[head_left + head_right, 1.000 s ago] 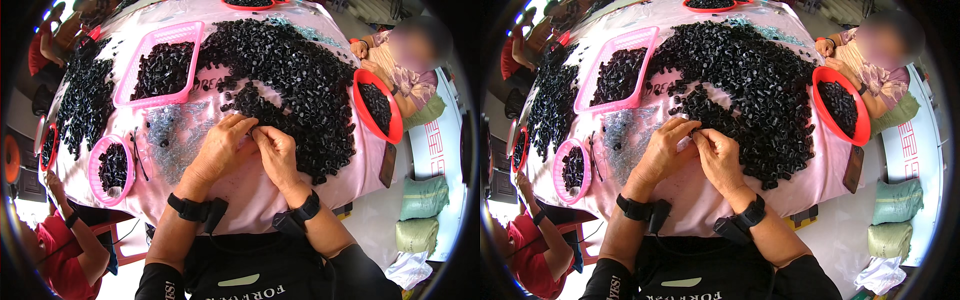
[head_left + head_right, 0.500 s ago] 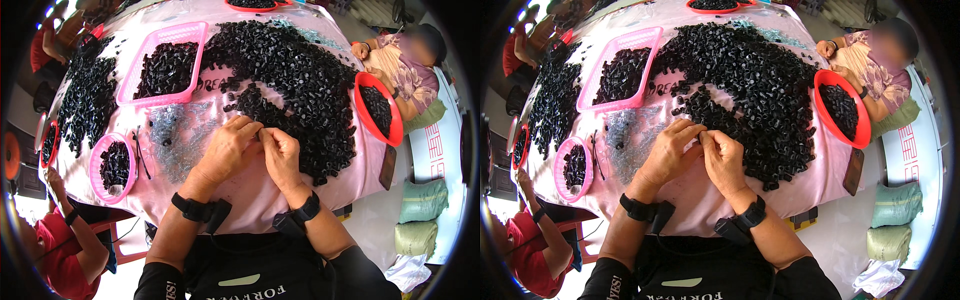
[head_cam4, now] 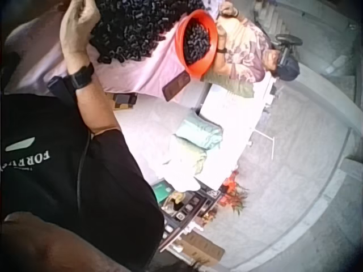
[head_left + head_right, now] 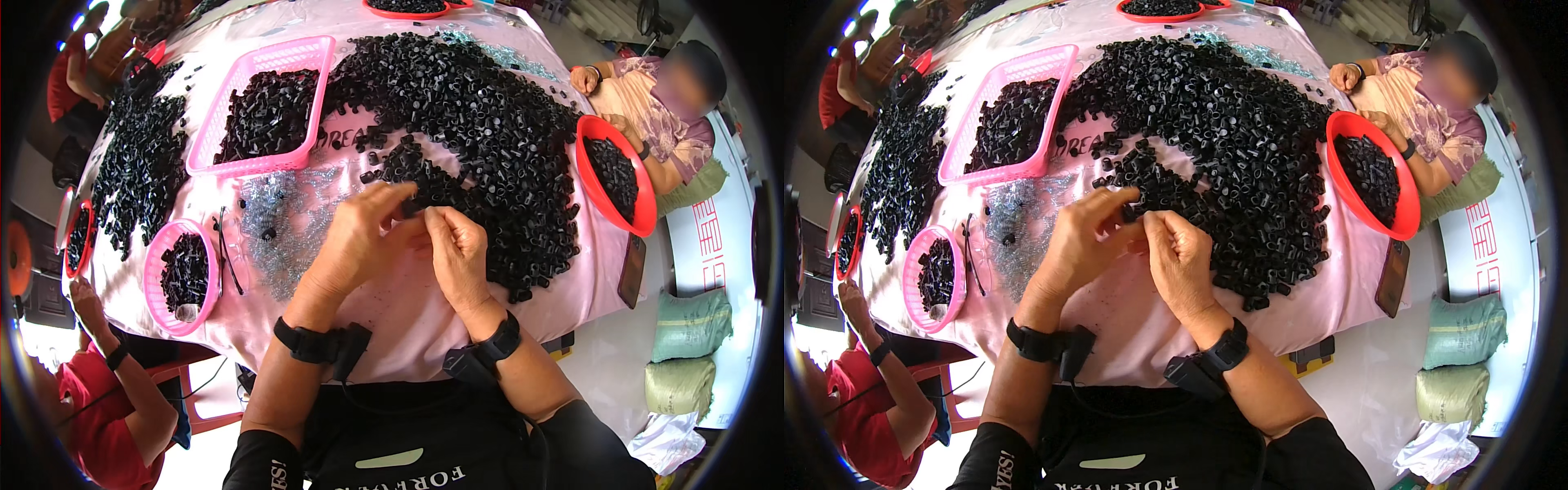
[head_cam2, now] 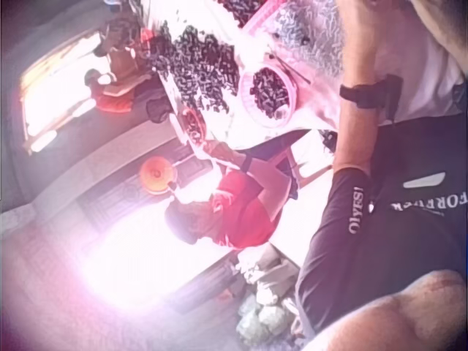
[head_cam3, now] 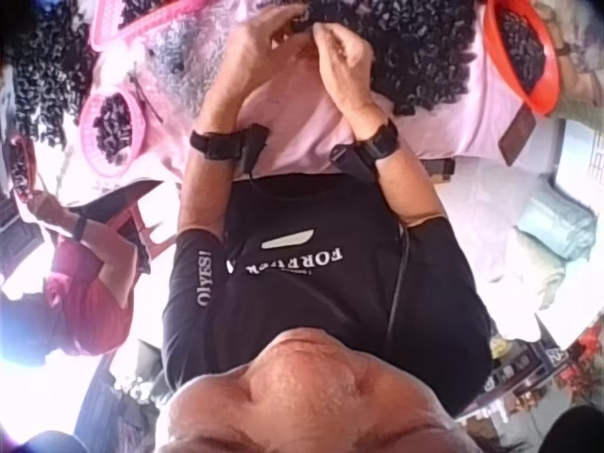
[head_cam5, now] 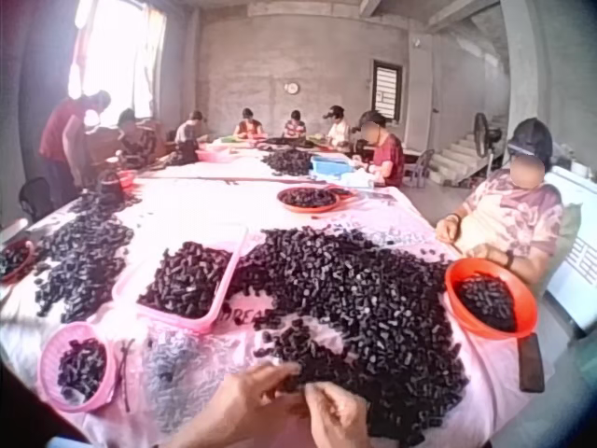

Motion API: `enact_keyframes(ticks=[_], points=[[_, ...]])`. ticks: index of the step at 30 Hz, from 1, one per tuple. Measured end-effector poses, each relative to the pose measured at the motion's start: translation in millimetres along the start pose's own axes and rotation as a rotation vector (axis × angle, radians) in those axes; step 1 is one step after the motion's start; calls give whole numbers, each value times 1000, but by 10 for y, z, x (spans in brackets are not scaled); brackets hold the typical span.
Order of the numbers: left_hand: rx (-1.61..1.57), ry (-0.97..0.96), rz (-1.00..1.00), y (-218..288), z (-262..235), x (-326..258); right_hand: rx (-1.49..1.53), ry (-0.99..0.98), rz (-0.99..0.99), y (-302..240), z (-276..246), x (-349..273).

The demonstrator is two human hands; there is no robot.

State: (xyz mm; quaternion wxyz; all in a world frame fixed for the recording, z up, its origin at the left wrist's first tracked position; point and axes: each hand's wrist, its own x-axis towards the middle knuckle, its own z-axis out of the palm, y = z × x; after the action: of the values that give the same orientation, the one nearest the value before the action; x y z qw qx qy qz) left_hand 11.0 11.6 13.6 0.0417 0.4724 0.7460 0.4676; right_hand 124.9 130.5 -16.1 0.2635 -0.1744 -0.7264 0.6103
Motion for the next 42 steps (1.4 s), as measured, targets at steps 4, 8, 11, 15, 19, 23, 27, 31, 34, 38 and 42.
enact_keyframes(ticks=[4, 8, 11, 15, 19, 23, 27, 31, 34, 38, 42], points=[[-108, 609, -181, -274, -201, 98, 252, 12, 126, -40, 44, -8], [-189, 749, -123, -525, -355, 94, 190, -9, 110, -51, 31, -3], [-229, 740, -196, -488, -413, 95, 192, -9, 97, -41, 45, 5], [-436, 686, -265, -496, -484, 105, 177, -16, 108, -40, 37, 8], [-478, 770, -142, -447, -518, 97, 166, -14, 103, -41, 46, 4], [-852, 682, -85, -388, -580, 86, 169, -10, 113, -59, 42, 5], [-752, 548, -152, -310, -513, 59, 177, 0, 108, -51, 49, 11], [147, 321, -83, -393, -361, 49, 127, 4, 54, -39, 25, 6], [248, 221, -49, -494, -268, 30, 159, 7, 73, -13, 23, 10], [379, 228, 34, -484, -213, 45, 167, 29, 48, -15, 40, 16], [372, 139, 151, -450, -119, 58, 135, -13, 73, -36, 31, 1]])
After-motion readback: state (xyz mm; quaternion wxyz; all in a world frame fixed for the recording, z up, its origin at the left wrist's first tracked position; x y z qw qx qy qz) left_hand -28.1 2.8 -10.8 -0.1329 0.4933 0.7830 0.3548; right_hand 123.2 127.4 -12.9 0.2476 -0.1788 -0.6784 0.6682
